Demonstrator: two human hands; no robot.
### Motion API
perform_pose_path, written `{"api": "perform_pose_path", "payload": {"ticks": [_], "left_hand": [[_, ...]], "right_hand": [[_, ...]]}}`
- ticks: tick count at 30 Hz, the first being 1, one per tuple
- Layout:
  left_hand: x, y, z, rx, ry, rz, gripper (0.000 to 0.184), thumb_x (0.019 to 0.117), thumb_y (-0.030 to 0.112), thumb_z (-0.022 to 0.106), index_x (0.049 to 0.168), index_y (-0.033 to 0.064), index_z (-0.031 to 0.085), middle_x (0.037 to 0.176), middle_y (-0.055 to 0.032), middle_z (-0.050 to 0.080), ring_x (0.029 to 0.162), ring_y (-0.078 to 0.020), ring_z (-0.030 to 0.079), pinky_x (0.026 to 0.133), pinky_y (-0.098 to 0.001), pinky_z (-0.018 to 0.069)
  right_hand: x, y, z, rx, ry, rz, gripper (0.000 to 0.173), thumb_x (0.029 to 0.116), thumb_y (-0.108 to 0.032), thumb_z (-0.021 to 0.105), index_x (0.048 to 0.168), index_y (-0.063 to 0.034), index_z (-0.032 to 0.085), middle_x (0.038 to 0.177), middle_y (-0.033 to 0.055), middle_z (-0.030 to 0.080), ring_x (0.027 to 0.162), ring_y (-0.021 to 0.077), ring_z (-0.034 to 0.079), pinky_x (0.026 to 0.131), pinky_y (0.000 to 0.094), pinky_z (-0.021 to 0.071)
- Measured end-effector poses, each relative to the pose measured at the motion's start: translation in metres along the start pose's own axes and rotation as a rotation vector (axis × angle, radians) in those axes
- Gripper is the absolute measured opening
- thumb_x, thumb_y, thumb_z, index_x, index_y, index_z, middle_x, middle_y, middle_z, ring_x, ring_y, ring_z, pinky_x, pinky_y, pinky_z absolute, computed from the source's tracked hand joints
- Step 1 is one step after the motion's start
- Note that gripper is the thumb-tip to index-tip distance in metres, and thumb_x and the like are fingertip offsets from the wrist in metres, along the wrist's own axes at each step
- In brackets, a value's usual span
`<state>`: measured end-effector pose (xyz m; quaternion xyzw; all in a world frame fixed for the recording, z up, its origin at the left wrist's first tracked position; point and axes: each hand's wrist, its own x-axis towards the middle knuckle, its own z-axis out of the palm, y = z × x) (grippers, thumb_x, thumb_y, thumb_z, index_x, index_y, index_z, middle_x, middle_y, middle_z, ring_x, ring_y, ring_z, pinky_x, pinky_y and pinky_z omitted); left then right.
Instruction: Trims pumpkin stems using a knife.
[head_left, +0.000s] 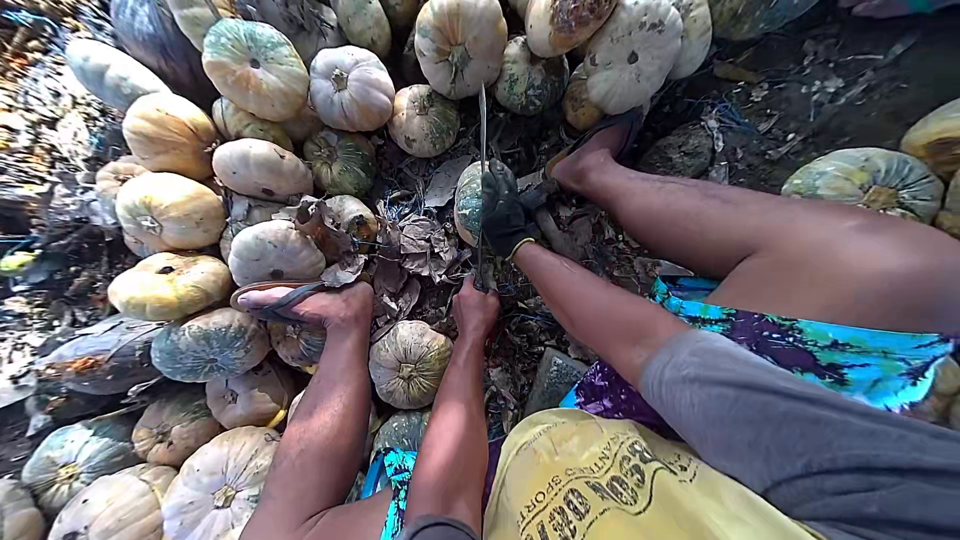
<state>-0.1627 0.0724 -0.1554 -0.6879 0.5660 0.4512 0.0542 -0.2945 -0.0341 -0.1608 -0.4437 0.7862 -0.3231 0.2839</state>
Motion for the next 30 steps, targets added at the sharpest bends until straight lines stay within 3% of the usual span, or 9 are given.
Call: {"api": "perform_pose_path", "payload": {"ticks": [4,8,11,13,16,18,24,26,30], "left_hand": [[-0.024,-0.003,-0.004,-0.130,-0.034,-0.001,0.040,0.0893,0.021,0.069,0.126,0.0038,0.066,0.108,-0.0174,0.073,0.103,-0.0320,0.071,0.092,-0.0554,0.0556],[-0.083,-0.030,-0.004,-0.187,-0.044,-0.069,0.032,0.0877,0.018,0.069,0.117,0.0037,0.068,0.095,-0.0151,0.071,0.088,-0.0294,0.070,0.080,-0.0537,0.0570],[-0.116,-0.048,0.006,-0.167,-0.041,-0.102,0.030,0.0877,0.019,0.069,0.114,0.0044,0.068,0.091,-0.0140,0.070,0.085,-0.0288,0.069,0.078,-0.0534,0.0564],[-0.128,-0.053,0.012,-0.145,-0.032,-0.102,0.032,0.0879,0.019,0.069,0.116,0.0045,0.068,0.095,-0.0146,0.072,0.089,-0.0292,0.070,0.082,-0.0539,0.0568],[-0.120,-0.047,0.011,-0.106,-0.006,-0.086,0.037,0.0895,0.021,0.069,0.122,0.0038,0.068,0.100,-0.0169,0.073,0.094,-0.0316,0.071,0.085,-0.0551,0.0569],[-0.100,-0.034,0.005,-0.074,0.018,-0.055,0.035,0.0904,0.022,0.068,0.121,0.0041,0.069,0.100,-0.0175,0.073,0.095,-0.0331,0.071,0.085,-0.0561,0.0566],[-0.067,-0.022,0.003,0.034,0.059,-0.007,0.030,0.0910,0.024,0.066,0.116,0.0080,0.069,0.098,-0.0150,0.074,0.095,-0.0327,0.072,0.083,-0.0573,0.0566],[-0.069,-0.023,0.005,0.051,0.068,-0.004,0.030,0.0922,0.025,0.066,0.117,0.0078,0.068,0.099,-0.0151,0.074,0.095,-0.0332,0.073,0.083,-0.0576,0.0566],[-0.073,-0.024,0.010,0.063,0.060,-0.015,0.033,0.0911,0.025,0.066,0.120,0.0084,0.068,0.098,-0.0141,0.075,0.094,-0.0320,0.074,0.083,-0.0560,0.0575]], "right_hand": [[-0.020,0.008,0.007,0.016,-0.015,-0.115,0.051,0.1120,-0.029,0.030,0.154,-0.0020,0.044,0.163,0.0163,0.039,0.153,0.0282,0.034,0.127,0.0441,0.0273],[-0.038,0.000,-0.019,0.106,-0.021,0.072,0.053,0.1117,-0.035,0.029,0.136,-0.0012,0.061,0.143,0.0209,0.058,0.138,0.0318,0.052,0.118,0.0477,0.0390],[-0.023,-0.008,-0.026,0.153,-0.078,0.188,0.055,0.1132,-0.033,0.022,0.145,0.0006,0.052,0.149,0.0229,0.053,0.142,0.0316,0.048,0.120,0.0467,0.0358],[-0.028,-0.029,-0.032,0.081,-0.192,0.214,0.049,0.1137,-0.024,0.025,0.148,0.0021,0.049,0.150,0.0241,0.052,0.142,0.0323,0.048,0.120,0.0472,0.0362],[-0.027,-0.082,-0.069,-0.092,-0.621,0.341,0.046,0.1140,-0.016,0.030,0.156,0.0022,0.035,0.161,0.0223,0.038,0.150,0.0317,0.036,0.123,0.0468,0.0285],[-0.036,-0.032,-0.031,-0.076,-0.332,0.120,0.046,0.1123,-0.024,0.035,0.146,0.0040,0.051,0.144,0.0281,0.055,0.137,0.0402,0.052,0.115,0.0534,0.0403],[-0.007,-0.010,-0.035,-0.084,-0.400,0.187,0.048,0.1127,-0.027,0.032,0.151,-0.0010,0.045,0.152,0.0231,0.050,0.144,0.0363,0.046,0.119,0.0545,0.0358],[0.010,-0.036,-0.066,0.060,-0.125,0.147,0.054,0.1134,-0.034,0.024,0.147,-0.0011,0.050,0.149,0.0208,0.053,0.142,0.0315,0.049,0.120,0.0487,0.0367],[0.044,-0.096,-0.118,0.226,0.486,-0.308,0.047,0.1099,-0.021,0.032,0.141,0.0046,0.056,0.147,0.0219,0.055,0.144,0.0279,0.046,0.123,0.0376,0.0337]]}}
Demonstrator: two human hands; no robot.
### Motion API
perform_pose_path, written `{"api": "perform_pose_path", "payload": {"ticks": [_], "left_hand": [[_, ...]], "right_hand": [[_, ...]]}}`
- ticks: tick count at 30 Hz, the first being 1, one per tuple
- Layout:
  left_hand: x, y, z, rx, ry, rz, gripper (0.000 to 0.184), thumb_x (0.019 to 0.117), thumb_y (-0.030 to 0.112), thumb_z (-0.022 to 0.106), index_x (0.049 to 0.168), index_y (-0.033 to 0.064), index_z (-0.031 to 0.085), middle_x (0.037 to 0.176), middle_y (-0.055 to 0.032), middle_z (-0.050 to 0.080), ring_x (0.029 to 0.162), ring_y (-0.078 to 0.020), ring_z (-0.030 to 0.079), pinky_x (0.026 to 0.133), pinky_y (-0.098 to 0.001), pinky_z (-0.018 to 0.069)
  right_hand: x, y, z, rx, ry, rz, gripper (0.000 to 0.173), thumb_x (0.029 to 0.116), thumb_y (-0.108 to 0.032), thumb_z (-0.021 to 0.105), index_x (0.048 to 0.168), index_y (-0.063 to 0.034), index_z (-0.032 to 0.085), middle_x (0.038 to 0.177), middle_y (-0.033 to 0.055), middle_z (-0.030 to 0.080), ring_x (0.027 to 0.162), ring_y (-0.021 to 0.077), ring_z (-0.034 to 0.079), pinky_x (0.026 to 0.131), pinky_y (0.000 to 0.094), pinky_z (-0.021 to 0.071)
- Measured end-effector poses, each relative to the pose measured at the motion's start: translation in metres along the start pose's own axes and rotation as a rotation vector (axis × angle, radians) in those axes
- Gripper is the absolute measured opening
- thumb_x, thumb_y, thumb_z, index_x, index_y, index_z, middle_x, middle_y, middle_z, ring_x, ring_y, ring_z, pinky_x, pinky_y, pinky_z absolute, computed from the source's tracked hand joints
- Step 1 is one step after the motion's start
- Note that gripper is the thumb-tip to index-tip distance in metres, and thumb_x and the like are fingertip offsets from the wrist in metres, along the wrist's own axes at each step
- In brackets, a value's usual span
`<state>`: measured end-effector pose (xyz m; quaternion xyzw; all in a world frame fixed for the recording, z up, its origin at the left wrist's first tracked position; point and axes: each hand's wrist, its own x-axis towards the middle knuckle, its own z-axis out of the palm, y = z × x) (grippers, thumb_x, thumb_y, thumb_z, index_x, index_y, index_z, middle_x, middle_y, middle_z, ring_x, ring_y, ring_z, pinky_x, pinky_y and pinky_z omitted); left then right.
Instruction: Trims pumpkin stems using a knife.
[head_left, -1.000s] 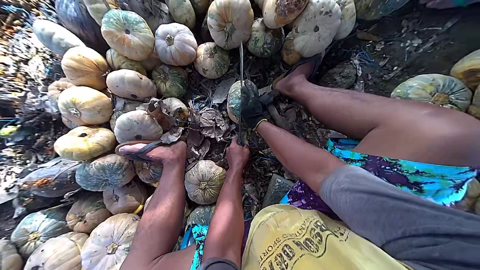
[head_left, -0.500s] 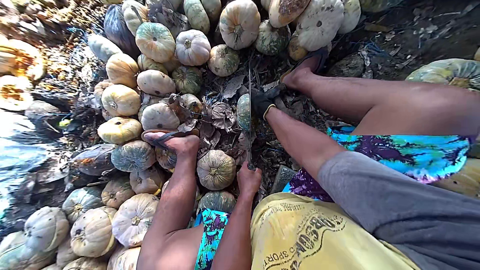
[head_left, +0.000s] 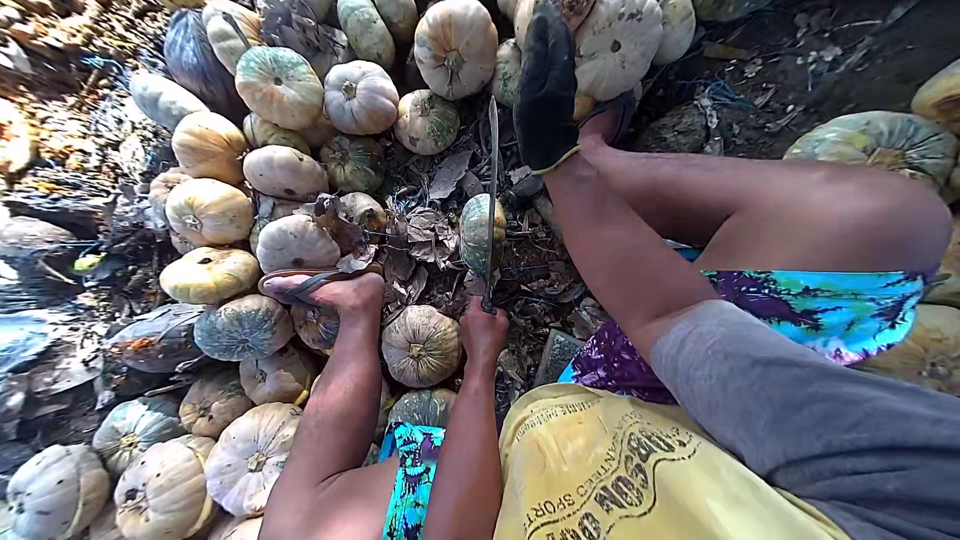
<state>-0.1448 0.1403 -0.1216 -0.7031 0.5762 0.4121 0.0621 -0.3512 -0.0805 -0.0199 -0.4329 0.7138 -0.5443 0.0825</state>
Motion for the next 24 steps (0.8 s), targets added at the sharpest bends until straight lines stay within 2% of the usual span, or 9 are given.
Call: {"api": "perform_pose_path", "payload": {"ticks": [3,5,7,11,13,15,16,19,24], "left_hand": [[0.007,0.000,0.002,-0.007,-0.013,-0.018,0.033,0.0911,0.024,0.067,0.119,0.0075,0.068,0.099,-0.0148,0.075,0.095,-0.0328,0.074,0.083,-0.0565,0.0575],[0.013,-0.004,0.012,0.007,-0.060,-0.073,0.033,0.0916,0.026,0.066,0.120,0.0090,0.068,0.102,-0.0146,0.075,0.098,-0.0326,0.073,0.085,-0.0570,0.0572],[0.026,-0.003,0.011,-0.012,-0.057,-0.089,0.034,0.0924,0.026,0.066,0.122,0.0091,0.068,0.104,-0.0155,0.075,0.100,-0.0332,0.073,0.086,-0.0579,0.0568],[0.018,-0.009,0.011,-0.039,-0.063,-0.064,0.034,0.0923,0.025,0.066,0.122,0.0092,0.067,0.100,-0.0148,0.075,0.096,-0.0328,0.073,0.085,-0.0573,0.0570],[0.011,-0.009,0.012,-0.066,-0.082,-0.065,0.034,0.0915,0.024,0.067,0.121,0.0080,0.067,0.098,-0.0153,0.074,0.095,-0.0327,0.073,0.085,-0.0565,0.0568],[0.006,-0.009,0.012,-0.101,-0.096,-0.060,0.032,0.0908,0.022,0.068,0.119,0.0055,0.067,0.097,-0.0158,0.073,0.093,-0.0322,0.072,0.084,-0.0558,0.0567],[0.001,-0.009,0.011,-0.120,-0.097,-0.053,0.031,0.0901,0.021,0.068,0.117,0.0047,0.067,0.095,-0.0150,0.073,0.091,-0.0310,0.072,0.083,-0.0545,0.0568],[-0.019,-0.001,-0.006,-0.156,-0.136,-0.058,0.034,0.0917,0.023,0.069,0.120,0.0042,0.066,0.095,-0.0140,0.072,0.088,-0.0279,0.072,0.082,-0.0516,0.0576],[-0.041,0.025,-0.049,-0.155,-0.214,-0.046,0.043,0.0972,0.033,0.068,0.127,0.0042,0.061,0.097,-0.0137,0.070,0.082,-0.0245,0.072,0.078,-0.0458,0.0611]], "right_hand": [[-0.015,0.020,0.031,-0.085,0.042,-0.114,0.048,0.1078,-0.020,0.039,0.149,0.0041,0.047,0.156,0.0231,0.045,0.150,0.0327,0.037,0.125,0.0437,0.0321],[-0.067,0.072,0.072,-0.284,-0.193,0.005,0.061,0.1088,-0.037,0.039,0.159,-0.0034,0.033,0.167,0.0195,0.029,0.156,0.0302,0.026,0.127,0.0442,0.0270],[-0.073,0.086,0.092,-0.309,-0.403,0.110,0.065,0.1080,-0.044,0.038,0.161,-0.0073,0.031,0.169,0.0176,0.024,0.157,0.0297,0.022,0.127,0.0465,0.0247],[-0.058,0.075,0.054,-0.153,-0.400,0.414,0.053,0.1118,-0.036,0.032,0.151,-0.0041,0.048,0.158,0.0162,0.045,0.150,0.0260,0.038,0.125,0.0408,0.0304],[-0.074,0.080,0.036,-0.157,-0.501,0.571,0.054,0.1132,-0.035,0.024,0.151,-0.0044,0.048,0.155,0.0165,0.049,0.145,0.0263,0.045,0.122,0.0437,0.0346],[-0.108,0.090,0.036,-0.145,-0.655,0.626,0.055,0.1134,-0.033,0.022,0.150,-0.0017,0.048,0.154,0.0203,0.048,0.146,0.0306,0.044,0.122,0.0480,0.0342],[-0.121,0.092,0.039,-0.140,-0.674,0.654,0.056,0.1135,-0.036,0.022,0.146,-0.0014,0.053,0.148,0.0214,0.055,0.140,0.0323,0.050,0.118,0.0514,0.0383],[-0.130,0.077,0.035,-0.196,-0.794,0.616,0.056,0.1137,-0.032,0.020,0.148,-0.0010,0.050,0.147,0.0221,0.055,0.140,0.0339,0.050,0.118,0.0524,0.0374],[-0.140,0.071,0.036,-0.235,-0.787,0.578,0.060,0.1132,-0.036,0.014,0.151,-0.0036,0.048,0.147,0.0219,0.056,0.138,0.0361,0.053,0.116,0.0556,0.0400]]}}
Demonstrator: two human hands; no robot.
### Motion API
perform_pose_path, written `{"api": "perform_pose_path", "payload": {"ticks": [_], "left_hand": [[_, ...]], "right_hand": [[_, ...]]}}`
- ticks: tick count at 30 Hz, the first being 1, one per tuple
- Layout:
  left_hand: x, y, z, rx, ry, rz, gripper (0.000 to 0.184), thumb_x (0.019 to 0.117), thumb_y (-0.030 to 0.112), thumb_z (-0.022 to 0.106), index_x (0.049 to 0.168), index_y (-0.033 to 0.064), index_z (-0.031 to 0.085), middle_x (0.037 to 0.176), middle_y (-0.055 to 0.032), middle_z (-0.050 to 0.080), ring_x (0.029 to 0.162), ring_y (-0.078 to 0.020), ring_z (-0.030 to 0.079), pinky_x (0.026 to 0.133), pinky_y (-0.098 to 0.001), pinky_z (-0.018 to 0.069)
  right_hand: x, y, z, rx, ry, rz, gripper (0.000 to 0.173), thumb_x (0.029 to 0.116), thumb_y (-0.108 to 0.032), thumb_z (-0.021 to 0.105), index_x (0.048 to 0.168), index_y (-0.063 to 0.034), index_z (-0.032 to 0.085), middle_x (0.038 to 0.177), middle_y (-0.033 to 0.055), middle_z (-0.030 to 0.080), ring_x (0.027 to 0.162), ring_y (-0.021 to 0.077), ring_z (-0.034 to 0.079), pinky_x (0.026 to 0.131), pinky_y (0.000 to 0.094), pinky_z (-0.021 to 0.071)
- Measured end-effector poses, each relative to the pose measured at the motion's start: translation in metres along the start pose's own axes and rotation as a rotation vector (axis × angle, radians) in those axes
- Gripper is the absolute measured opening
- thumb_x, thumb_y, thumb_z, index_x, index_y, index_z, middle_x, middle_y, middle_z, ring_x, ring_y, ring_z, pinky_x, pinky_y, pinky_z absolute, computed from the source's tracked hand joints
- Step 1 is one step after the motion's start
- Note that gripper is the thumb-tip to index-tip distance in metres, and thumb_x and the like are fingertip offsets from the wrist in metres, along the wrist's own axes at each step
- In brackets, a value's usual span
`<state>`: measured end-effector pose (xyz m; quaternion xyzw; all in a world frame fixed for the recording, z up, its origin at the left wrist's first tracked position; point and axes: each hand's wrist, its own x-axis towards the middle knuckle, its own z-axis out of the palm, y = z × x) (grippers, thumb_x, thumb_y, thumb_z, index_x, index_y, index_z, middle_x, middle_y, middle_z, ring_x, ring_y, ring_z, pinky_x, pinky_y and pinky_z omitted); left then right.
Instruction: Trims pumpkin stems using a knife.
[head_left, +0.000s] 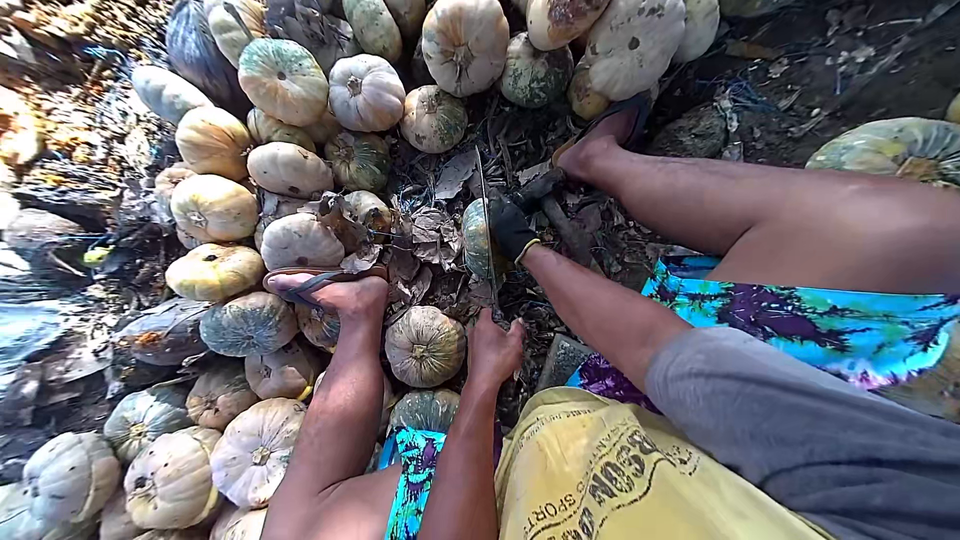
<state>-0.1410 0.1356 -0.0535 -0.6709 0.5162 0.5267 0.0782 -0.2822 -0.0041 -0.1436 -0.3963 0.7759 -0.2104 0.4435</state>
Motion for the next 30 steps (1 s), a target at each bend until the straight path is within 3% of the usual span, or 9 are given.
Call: {"api": "perform_pose_path", "payload": {"ticks": [3,6,8,10,13,15,17,21,30], "left_hand": [[0.004,0.000,-0.004,0.038,0.021,0.036,0.037,0.0963,0.028,0.066,0.124,0.0041,0.063,0.097,-0.0138,0.070,0.087,-0.0253,0.071,0.080,-0.0468,0.0592],[0.017,0.004,-0.002,0.181,0.029,0.093,0.041,0.0952,0.025,0.064,0.130,0.0033,0.062,0.106,-0.0166,0.072,0.099,-0.0293,0.071,0.089,-0.0502,0.0571],[0.037,0.013,-0.003,0.299,0.037,0.125,0.046,0.0944,0.026,0.063,0.135,0.0052,0.060,0.113,-0.0173,0.072,0.108,-0.0317,0.070,0.094,-0.0531,0.0560],[0.057,0.024,-0.007,0.353,0.046,0.155,0.044,0.0945,0.027,0.063,0.133,0.0057,0.060,0.113,-0.0174,0.072,0.110,-0.0328,0.070,0.094,-0.0542,0.0556],[0.070,0.022,-0.009,0.333,0.060,0.171,0.042,0.0941,0.027,0.065,0.130,0.0059,0.062,0.111,-0.0173,0.072,0.108,-0.0329,0.071,0.093,-0.0548,0.0561],[0.061,0.006,-0.003,0.273,0.067,0.150,0.042,0.0932,0.028,0.065,0.129,0.0064,0.062,0.109,-0.0158,0.073,0.106,-0.0311,0.071,0.093,-0.0536,0.0559],[0.034,-0.008,0.001,0.150,0.059,0.117,0.041,0.0937,0.027,0.066,0.128,0.0045,0.063,0.104,-0.0157,0.072,0.098,-0.0296,0.071,0.088,-0.0523,0.0571],[-0.014,-0.020,-0.005,-0.049,0.004,0.040,0.037,0.0938,0.026,0.069,0.124,0.0044,0.064,0.094,-0.0120,0.070,0.077,-0.0226,0.071,0.073,-0.0451,0.0606],[0.030,-0.006,-0.026,-0.122,0.087,0.078,0.025,0.0919,0.021,0.069,0.109,0.0032,0.068,0.083,-0.0124,0.070,0.068,-0.0223,0.070,0.067,-0.0442,0.0610]], "right_hand": [[-0.011,-0.010,-0.005,-0.014,0.007,0.023,0.057,0.1138,-0.032,0.015,0.149,-0.0007,0.048,0.147,0.0242,0.055,0.138,0.0378,0.052,0.115,0.0559,0.0401],[-0.030,-0.042,-0.047,0.204,-0.169,0.251,0.048,0.1150,-0.021,0.021,0.156,0.0006,0.037,0.159,0.0215,0.041,0.148,0.0307,0.040,0.122,0.0480,0.0302],[-0.025,-0.011,-0.028,0.415,0.130,0.070,0.046,0.1133,-0.023,0.030,0.137,0.0079,0.055,0.135,0.0278,0.060,0.124,0.0321,0.061,0.104,0.0452,0.0494],[-0.023,-0.022,-0.043,0.621,0.122,0.205,0.044,0.1138,-0.025,0.031,0.133,0.0049,0.057,0.125,0.0220,0.063,0.111,0.0241,0.062,0.095,0.0392,0.0510],[-0.025,-0.061,-0.065,0.539,0.018,0.444,0.042,0.1144,-0.022,0.029,0.143,-0.0014,0.052,0.141,0.0169,0.056,0.127,0.0223,0.055,0.109,0.0415,0.0428],[-0.010,-0.022,-0.030,0.333,0.066,0.219,0.047,0.1136,-0.026,0.030,0.150,-0.0034,0.048,0.152,0.0193,0.051,0.142,0.0290,0.048,0.119,0.0492,0.0366],[-0.010,0.007,0.004,0.263,0.156,0.029,0.050,0.1125,-0.030,0.029,0.151,-0.0041,0.048,0.152,0.0209,0.051,0.143,0.0335,0.048,0.120,0.0529,0.0364],[-0.043,0.032,0.038,0.140,0.185,-0.194,0.051,0.1103,-0.026,0.032,0.152,-0.0007,0.045,0.156,0.0195,0.047,0.147,0.0305,0.043,0.123,0.0463,0.0322],[-0.053,0.038,0.054,-0.123,0.128,-0.410,0.057,0.1115,-0.036,0.022,0.156,-0.0081,0.043,0.164,0.0130,0.038,0.155,0.0278,0.029,0.129,0.0475,0.0206]]}}
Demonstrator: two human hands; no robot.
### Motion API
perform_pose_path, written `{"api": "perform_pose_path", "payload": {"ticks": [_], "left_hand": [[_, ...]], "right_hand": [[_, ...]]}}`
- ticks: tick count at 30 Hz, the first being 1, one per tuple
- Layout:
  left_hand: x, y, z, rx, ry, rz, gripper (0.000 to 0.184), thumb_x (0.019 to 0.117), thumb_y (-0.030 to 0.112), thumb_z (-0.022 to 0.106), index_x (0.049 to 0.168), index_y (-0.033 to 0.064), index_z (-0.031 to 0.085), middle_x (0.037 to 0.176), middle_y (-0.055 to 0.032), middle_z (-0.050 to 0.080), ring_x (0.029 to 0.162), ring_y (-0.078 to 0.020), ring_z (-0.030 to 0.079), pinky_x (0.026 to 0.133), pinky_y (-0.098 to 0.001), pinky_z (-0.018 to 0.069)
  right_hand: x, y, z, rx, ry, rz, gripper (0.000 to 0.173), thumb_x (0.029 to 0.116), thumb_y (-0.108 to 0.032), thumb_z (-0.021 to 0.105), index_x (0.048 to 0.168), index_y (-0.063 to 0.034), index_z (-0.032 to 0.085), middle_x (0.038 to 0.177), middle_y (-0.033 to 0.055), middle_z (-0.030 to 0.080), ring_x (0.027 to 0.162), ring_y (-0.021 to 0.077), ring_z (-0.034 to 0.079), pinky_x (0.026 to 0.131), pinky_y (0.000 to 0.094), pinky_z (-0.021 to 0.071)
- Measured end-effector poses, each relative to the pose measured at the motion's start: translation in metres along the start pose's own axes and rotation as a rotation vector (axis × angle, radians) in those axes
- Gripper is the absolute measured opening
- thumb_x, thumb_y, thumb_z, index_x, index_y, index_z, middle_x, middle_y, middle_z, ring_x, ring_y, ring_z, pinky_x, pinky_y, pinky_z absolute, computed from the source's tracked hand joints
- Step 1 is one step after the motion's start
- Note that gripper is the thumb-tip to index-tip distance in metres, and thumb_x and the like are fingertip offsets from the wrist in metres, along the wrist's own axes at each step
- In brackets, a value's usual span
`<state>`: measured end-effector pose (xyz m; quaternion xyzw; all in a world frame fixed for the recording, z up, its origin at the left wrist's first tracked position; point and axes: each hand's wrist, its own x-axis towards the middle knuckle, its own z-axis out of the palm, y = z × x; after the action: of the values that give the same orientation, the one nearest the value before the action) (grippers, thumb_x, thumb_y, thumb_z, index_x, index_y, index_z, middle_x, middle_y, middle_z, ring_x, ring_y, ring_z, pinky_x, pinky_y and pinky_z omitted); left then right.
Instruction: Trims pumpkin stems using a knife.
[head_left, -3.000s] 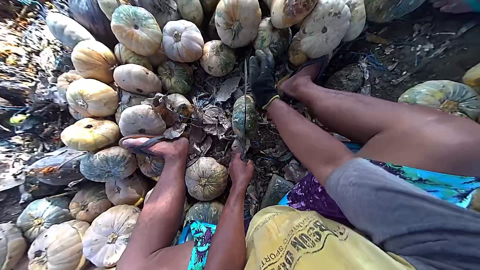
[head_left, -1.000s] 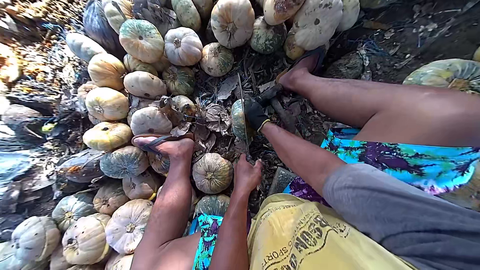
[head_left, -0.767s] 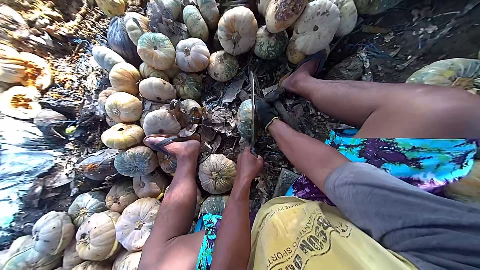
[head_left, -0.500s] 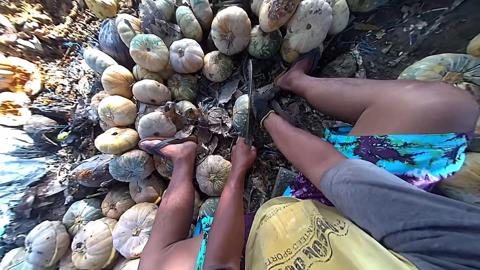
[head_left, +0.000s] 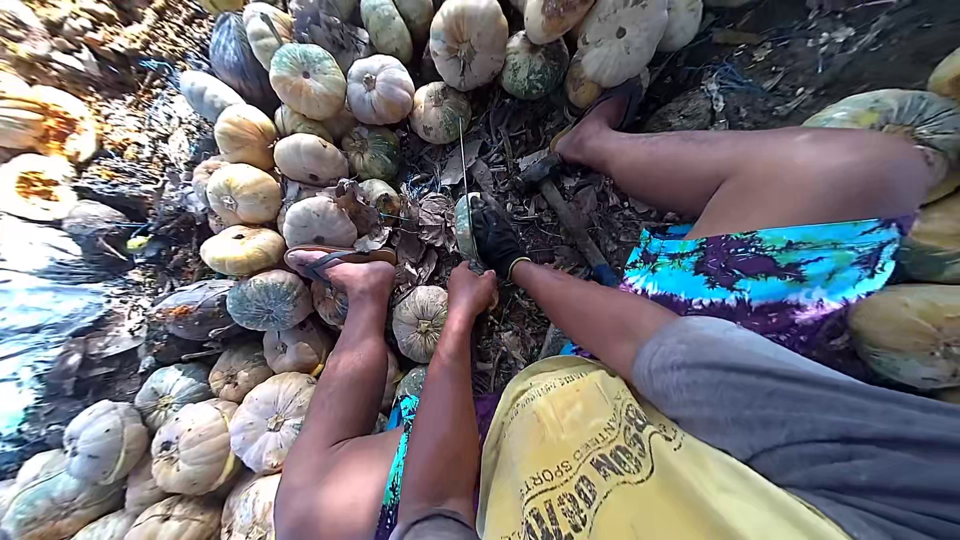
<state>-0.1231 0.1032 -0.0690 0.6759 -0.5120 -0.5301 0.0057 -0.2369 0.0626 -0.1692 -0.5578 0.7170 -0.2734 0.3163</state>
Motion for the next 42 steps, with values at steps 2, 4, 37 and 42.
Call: {"api": "perform_pose_path", "payload": {"ticks": [2,4,37,42], "left_hand": [[-0.003,-0.016,0.002,-0.027,0.014,0.000,0.025,0.0899,0.017,0.068,0.110,0.0025,0.067,0.084,-0.0125,0.069,0.065,-0.0219,0.068,0.063,-0.0430,0.0603],[-0.015,-0.030,0.005,-0.078,0.017,-0.031,0.025,0.0905,0.014,0.066,0.113,0.0034,0.065,0.082,-0.0111,0.067,0.060,-0.0204,0.066,0.056,-0.0398,0.0596],[-0.011,-0.023,0.050,0.200,-0.036,-0.003,0.044,0.0924,0.022,0.067,0.131,0.0025,0.061,0.108,-0.0167,0.072,0.102,-0.0293,0.071,0.091,-0.0514,0.0561],[0.000,-0.028,0.056,0.070,-0.071,0.007,0.044,0.0885,0.017,0.070,0.129,0.0006,0.062,0.105,-0.0172,0.071,0.094,-0.0270,0.071,0.086,-0.0486,0.0581]], "right_hand": [[-0.011,-0.004,-0.007,0.007,-0.010,-0.063,0.053,0.1108,-0.031,0.026,0.148,-0.0054,0.052,0.158,0.0149,0.046,0.151,0.0321,0.036,0.125,0.0527,0.0259],[-0.011,-0.014,-0.023,0.067,0.014,-0.008,0.048,0.1104,-0.028,0.030,0.135,-0.0029,0.064,0.148,0.0168,0.056,0.143,0.0320,0.047,0.121,0.0504,0.0347],[0.026,-0.014,-0.071,0.341,0.020,0.532,0.070,0.1003,-0.058,0.053,0.150,-0.0081,0.048,0.148,0.0191,0.053,0.137,0.0321,0.052,0.113,0.0539,0.0444],[-0.006,-0.004,-0.053,0.530,-0.075,0.661,0.088,0.0901,-0.073,0.059,0.153,-0.0130,0.044,0.136,0.0187,0.063,0.126,0.0314,0.061,0.106,0.0577,0.0489]]}}
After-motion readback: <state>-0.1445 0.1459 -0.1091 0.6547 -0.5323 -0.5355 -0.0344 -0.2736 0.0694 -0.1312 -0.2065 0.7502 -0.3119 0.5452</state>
